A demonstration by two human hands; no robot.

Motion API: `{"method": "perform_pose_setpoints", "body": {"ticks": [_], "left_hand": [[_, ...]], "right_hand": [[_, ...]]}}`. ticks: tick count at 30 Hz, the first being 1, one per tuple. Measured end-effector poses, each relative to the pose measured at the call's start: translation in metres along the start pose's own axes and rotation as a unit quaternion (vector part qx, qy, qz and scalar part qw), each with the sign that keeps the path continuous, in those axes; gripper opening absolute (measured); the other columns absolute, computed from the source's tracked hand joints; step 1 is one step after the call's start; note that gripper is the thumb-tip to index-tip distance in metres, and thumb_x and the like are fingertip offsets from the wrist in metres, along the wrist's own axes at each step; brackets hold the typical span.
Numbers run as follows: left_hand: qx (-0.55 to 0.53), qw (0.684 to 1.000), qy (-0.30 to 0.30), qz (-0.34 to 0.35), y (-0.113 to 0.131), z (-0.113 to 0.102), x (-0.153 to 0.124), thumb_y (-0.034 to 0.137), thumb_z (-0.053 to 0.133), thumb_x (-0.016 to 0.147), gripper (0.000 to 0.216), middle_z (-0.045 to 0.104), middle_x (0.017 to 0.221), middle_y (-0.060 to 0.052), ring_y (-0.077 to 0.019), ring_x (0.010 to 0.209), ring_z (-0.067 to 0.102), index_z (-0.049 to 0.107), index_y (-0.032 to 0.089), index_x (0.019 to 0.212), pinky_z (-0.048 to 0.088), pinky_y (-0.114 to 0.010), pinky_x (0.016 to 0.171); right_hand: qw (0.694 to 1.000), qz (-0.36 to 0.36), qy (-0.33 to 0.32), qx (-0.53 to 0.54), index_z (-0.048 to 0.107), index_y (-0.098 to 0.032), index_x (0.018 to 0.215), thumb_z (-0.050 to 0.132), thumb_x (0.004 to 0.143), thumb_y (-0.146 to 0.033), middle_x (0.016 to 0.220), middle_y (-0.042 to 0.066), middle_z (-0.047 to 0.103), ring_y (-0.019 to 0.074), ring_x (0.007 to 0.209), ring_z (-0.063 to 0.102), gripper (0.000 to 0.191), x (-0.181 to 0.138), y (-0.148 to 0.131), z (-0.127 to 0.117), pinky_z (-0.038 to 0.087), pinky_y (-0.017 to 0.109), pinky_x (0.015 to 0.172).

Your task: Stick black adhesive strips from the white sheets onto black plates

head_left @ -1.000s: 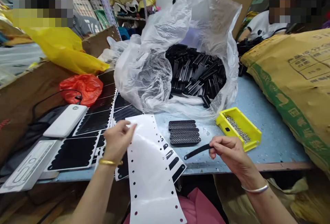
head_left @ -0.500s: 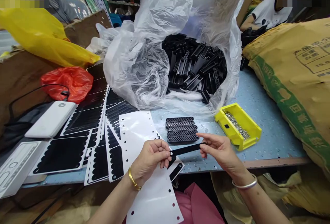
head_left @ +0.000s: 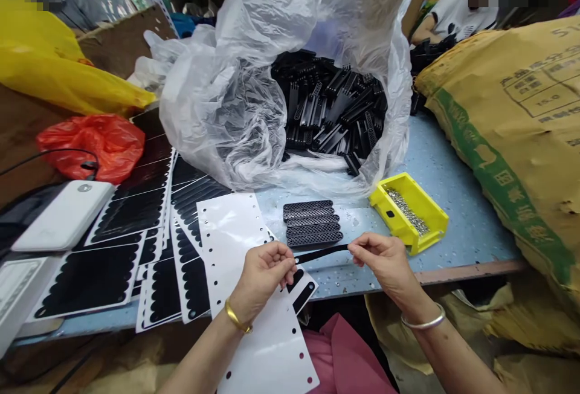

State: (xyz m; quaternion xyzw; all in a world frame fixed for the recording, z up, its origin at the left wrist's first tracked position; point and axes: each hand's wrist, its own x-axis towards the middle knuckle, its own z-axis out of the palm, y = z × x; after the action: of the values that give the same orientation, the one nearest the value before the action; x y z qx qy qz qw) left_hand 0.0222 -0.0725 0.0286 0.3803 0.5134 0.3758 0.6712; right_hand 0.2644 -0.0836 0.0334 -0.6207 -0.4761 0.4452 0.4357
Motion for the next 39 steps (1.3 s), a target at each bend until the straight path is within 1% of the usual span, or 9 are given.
{"method": "perform_pose_setpoints", "body": {"ticks": [2,4,6,10,15,20,25,35,39], "left_hand": [[-0.021,1.0,0.016,0.008,-0.002,-0.003,0.003,0.023,0.075,0.064,0.023,0.069,0.063,-0.005,-0.0142,0.046,0.062,0.064,0.014,0.082,0.043,-0.021,0.038],[-0.023,0.999,0.042,0.019,-0.004,-0.008,0.007,0.023,0.075,0.063,0.032,0.07,0.066,-0.005,-0.0161,0.047,0.064,0.063,0.014,0.091,0.04,-0.02,0.036],[0.002,0.997,0.068,0.027,-0.007,-0.012,0.01,0.02,0.073,0.063,0.028,0.069,0.065,-0.004,-0.0156,0.046,0.064,0.064,0.014,0.088,0.039,-0.019,0.036],[0.061,0.993,0.087,0.057,-0.017,-0.011,0.016,0.014,0.071,0.063,0.014,0.064,0.06,-0.001,-0.0135,0.048,0.063,0.067,0.014,0.076,0.048,-0.023,0.046],[0.1,0.984,0.112,0.092,-0.026,-0.005,0.023,0.008,0.07,0.061,0.018,0.063,0.061,0.0,-0.0124,0.053,0.061,0.068,0.016,0.077,0.048,-0.023,0.05],[0.088,0.987,0.104,0.081,-0.029,-0.006,0.027,0.009,0.07,0.06,0.021,0.064,0.064,0.0,-0.0129,0.054,0.061,0.067,0.017,0.08,0.049,-0.024,0.05],[0.095,0.988,0.101,0.067,-0.035,-0.006,0.03,0.012,0.069,0.062,0.019,0.062,0.062,0.001,-0.0127,0.052,0.062,0.065,0.017,0.08,0.051,-0.023,0.05],[0.119,0.985,0.099,0.08,-0.039,-0.005,0.033,0.015,0.067,0.064,0.015,0.058,0.058,0.004,-0.0092,0.051,0.058,0.064,0.016,0.079,0.05,-0.02,0.049],[0.117,0.984,0.097,0.092,-0.043,-0.006,0.034,0.015,0.066,0.064,0.015,0.058,0.058,0.004,-0.0096,0.05,0.059,0.064,0.016,0.079,0.05,-0.02,0.049]], "right_hand": [[1.0,-0.001,-0.004,0.011,0.068,-0.017,0.059,0.077,0.07,-0.036,0.05,0.0,0.058,0.0126,0.047,0.053,0.024,0.002,-0.003,0.0,0.044,0.024,0.045],[1.0,0.002,-0.023,0.019,0.066,-0.017,0.058,0.077,0.069,-0.037,0.049,0.0,0.056,0.0119,0.047,0.051,0.026,0.005,-0.005,0.0,0.042,0.024,0.044],[0.999,0.011,-0.041,0.029,0.066,-0.016,0.058,0.077,0.068,-0.038,0.048,0.0,0.055,0.0113,0.046,0.049,0.026,0.008,-0.007,-0.001,0.039,0.023,0.043],[0.995,0.042,-0.061,0.067,0.066,-0.016,0.057,0.079,0.065,-0.036,0.048,-0.001,0.054,0.0102,0.045,0.047,0.026,0.015,-0.008,0.001,0.037,0.023,0.043],[0.99,0.08,-0.07,0.091,0.067,-0.015,0.056,0.082,0.062,-0.036,0.048,-0.001,0.054,0.0099,0.044,0.046,0.026,0.02,-0.004,0.009,0.035,0.023,0.042],[0.989,0.082,-0.078,0.091,0.067,-0.015,0.056,0.082,0.062,-0.035,0.048,0.0,0.054,0.0097,0.043,0.046,0.026,0.025,-0.002,0.013,0.034,0.023,0.041],[0.988,0.103,-0.076,0.08,0.068,-0.015,0.057,0.081,0.061,-0.037,0.045,0.0,0.056,0.0103,0.041,0.048,0.026,0.029,0.0,0.013,0.033,0.023,0.042],[0.986,0.134,-0.062,0.083,0.067,-0.015,0.055,0.084,0.057,-0.035,0.045,0.0,0.055,0.0096,0.04,0.048,0.026,0.032,0.002,0.015,0.032,0.023,0.042],[0.981,0.14,-0.08,0.106,0.068,-0.015,0.055,0.084,0.058,-0.034,0.046,0.0,0.055,0.0094,0.041,0.048,0.025,0.031,0.001,0.013,0.032,0.023,0.043]]}}
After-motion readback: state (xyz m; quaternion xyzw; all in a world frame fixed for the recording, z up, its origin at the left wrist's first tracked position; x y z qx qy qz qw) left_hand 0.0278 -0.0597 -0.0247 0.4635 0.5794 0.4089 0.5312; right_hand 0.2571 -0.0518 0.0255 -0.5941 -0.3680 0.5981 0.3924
